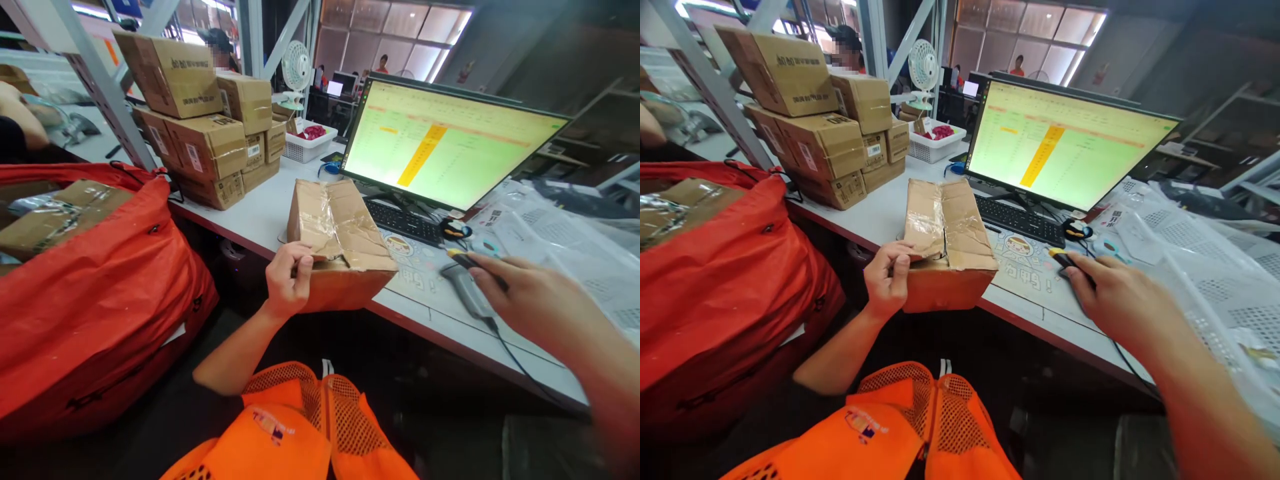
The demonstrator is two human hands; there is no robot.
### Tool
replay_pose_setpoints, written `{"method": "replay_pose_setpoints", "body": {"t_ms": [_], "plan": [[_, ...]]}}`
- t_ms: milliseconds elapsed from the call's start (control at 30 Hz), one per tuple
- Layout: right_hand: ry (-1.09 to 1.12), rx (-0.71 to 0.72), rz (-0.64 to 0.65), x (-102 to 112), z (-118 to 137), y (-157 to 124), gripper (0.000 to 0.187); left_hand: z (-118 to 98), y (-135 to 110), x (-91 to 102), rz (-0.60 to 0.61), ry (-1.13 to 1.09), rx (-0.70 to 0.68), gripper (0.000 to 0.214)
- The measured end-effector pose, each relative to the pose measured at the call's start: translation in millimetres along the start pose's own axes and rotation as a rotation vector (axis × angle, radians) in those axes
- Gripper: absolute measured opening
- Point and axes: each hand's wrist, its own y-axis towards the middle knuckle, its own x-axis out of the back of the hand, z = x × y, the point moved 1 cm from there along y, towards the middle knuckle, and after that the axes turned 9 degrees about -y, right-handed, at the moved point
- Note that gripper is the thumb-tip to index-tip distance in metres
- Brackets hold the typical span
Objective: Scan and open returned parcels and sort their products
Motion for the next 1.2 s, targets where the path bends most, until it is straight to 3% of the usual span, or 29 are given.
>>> {"method": "replay_pose_setpoints", "body": {"t_ms": [100, 267, 367, 433, 500, 567, 667, 733, 833, 933, 1067, 1200], "plan": [[0.095, -0.146, 0.019, -53, -10, -5, 0.053, 7, 2, 1.8, -0.123, -0.066, 0.007, 0.013], [0.115, -0.252, 0.231, -139, 20, -3, 0.055, 15, 16, 21.1, -0.249, 0.069, -0.051, 0.011], [0.109, -0.279, 0.25, -170, 28, 1, 0.055, 14, 22, 40.0, -0.253, 0.246, -0.025, 0.015], [0.127, -0.27, 0.203, -174, 27, 9, 0.052, 13, 24, 49.3, -0.235, 0.294, 0.06, 0.018], [0.205, -0.24, 0.057, -160, 29, 21, 0.049, 13, 22, 54.2, -0.262, 0.27, 0.148, 0.022], [0.37, -0.144, -0.167, -128, 39, 38, 0.047, 14, 20, 55.7, -0.337, 0.256, 0.203, 0.027], [0.671, 0.116, -0.448, -67, 76, 70, 0.042, 21, 20, 57.9, -0.441, 0.258, 0.27, 0.035], [0.805, 0.288, -0.519, -36, 108, 92, 0.038, 28, 23, 62.7, -0.466, 0.218, 0.323, 0.038], [0.87, 0.475, -0.463, -21, 152, 113, 0.036, 44, 35, 76.0, -0.541, 0.088, 0.382, 0.043], [0.848, 0.489, -0.429, -28, 178, 108, 0.043, 66, 54, 90.2, -0.695, -0.072, 0.469, 0.049], [0.739, 0.394, -0.453, -26, 180, 87, 0.047, 98, 82, 94.6, -0.77, -0.152, 0.637, 0.043], [0.655, 0.524, -0.214, -1, 169, 105, 0.049, 114, 103, 83.7, -0.649, -0.145, 0.747, 0.036]]}}
